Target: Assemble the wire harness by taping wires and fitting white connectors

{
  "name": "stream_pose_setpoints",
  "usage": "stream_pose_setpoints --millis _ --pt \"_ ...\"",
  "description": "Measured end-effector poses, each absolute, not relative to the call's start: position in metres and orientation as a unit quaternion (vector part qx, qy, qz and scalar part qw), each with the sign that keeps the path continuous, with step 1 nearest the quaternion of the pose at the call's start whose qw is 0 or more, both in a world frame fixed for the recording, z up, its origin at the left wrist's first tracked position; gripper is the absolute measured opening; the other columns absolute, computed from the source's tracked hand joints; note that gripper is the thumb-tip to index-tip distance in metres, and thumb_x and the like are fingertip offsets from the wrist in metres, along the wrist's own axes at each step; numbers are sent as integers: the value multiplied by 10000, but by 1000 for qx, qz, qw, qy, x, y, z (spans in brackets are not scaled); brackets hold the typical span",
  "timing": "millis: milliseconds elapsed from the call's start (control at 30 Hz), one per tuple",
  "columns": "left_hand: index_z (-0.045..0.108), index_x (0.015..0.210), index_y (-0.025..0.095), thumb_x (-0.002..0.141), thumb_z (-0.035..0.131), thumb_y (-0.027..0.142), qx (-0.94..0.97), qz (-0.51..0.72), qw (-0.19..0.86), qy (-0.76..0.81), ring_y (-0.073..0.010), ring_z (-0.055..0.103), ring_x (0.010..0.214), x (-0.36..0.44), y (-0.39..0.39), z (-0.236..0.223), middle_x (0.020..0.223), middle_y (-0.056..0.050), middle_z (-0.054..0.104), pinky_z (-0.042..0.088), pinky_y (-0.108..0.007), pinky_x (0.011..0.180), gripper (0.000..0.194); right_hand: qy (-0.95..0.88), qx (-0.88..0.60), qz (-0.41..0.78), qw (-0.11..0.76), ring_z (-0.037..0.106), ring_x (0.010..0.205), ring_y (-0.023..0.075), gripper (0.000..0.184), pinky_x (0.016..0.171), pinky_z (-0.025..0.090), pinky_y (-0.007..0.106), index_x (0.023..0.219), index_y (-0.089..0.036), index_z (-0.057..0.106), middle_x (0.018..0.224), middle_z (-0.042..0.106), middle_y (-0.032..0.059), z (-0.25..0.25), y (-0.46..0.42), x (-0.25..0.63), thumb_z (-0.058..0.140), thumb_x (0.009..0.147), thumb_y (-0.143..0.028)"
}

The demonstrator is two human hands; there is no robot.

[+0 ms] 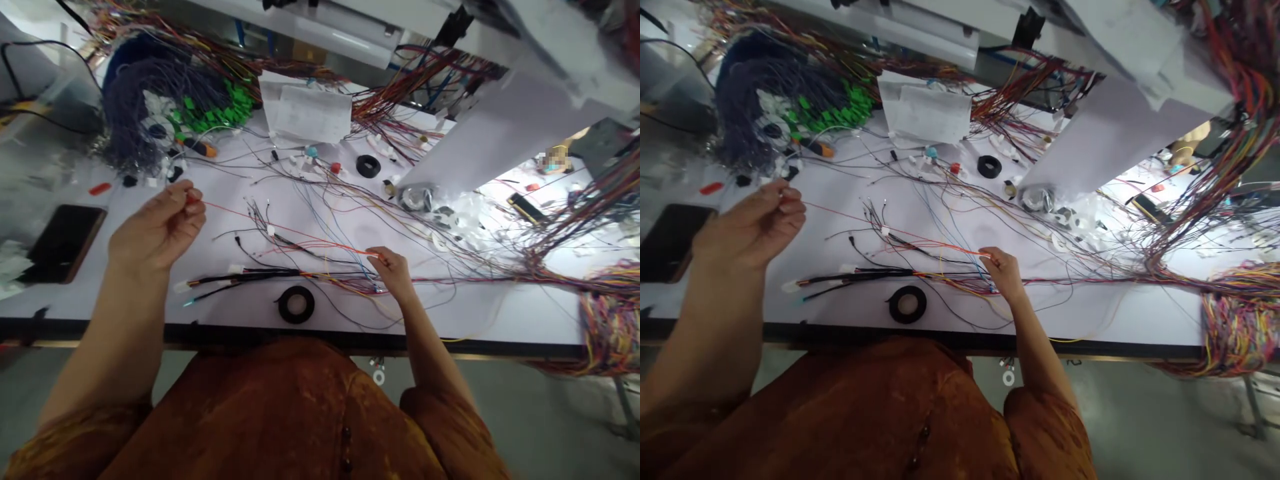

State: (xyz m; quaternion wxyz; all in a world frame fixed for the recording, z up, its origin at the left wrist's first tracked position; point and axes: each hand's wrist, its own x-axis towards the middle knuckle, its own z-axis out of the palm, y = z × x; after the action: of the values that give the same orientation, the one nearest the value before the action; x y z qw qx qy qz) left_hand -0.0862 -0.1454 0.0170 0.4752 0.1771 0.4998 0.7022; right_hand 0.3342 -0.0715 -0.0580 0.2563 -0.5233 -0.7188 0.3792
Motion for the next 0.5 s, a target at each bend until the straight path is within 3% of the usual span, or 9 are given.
stream_pose_setpoints --millis 67,133,200,300,367,500 --pt "698 719 216 684 734 88 187 711 451 506 -60 520 620 -92 -133 16 687 11 657 444 -139 470 137 -764 -497 340 232 616 764 178 268 739 466 300 920 -215 731 808 682 45 -55 -75 337 554 910 -417" --pt "669 683 217 737 699 83 168 711 445 518 -42 498 593 -98 -120 12 653 31 645 440 -111 462 148 -777 -475 338 239 643 845 203 281 798 477 322 889 -226 737 897 714 65 -54 -77 337 533 928 -416" --pt "633 666 223 767 663 63 128 701 458 532 -29 442 539 -102 -110 4 605 51 612 398 -92 417 191 -748 -484 359 277 616 750 188 309 729 479 322 910 -223 733 805 681 56 -54 -79 336 523 935 -448" --pt "609 685 252 776 662 75 114 662 496 551 -43 387 494 -102 -109 -11 588 61 591 353 -126 364 206 -636 -527 421 375 434 520 128 423 534 400 278 931 -208 691 585 464 -10 -59 -76 331 459 940 -561" --pt "616 697 271 757 701 112 139 633 511 564 -63 398 490 -98 -113 -19 595 54 601 368 -183 364 191 -551 -534 471 436 313 463 96 447 448 308 244 896 -213 642 566 340 -44 -63 -70 326 456 915 -618" --pt "624 671 286 674 771 172 156 617 495 592 -78 423 497 -87 -117 -26 576 61 610 372 -236 387 186 -444 -502 574 471 215 416 55 438 370 183 221 815 -223 559 600 302 -64 -71 -52 323 541 842 -660"
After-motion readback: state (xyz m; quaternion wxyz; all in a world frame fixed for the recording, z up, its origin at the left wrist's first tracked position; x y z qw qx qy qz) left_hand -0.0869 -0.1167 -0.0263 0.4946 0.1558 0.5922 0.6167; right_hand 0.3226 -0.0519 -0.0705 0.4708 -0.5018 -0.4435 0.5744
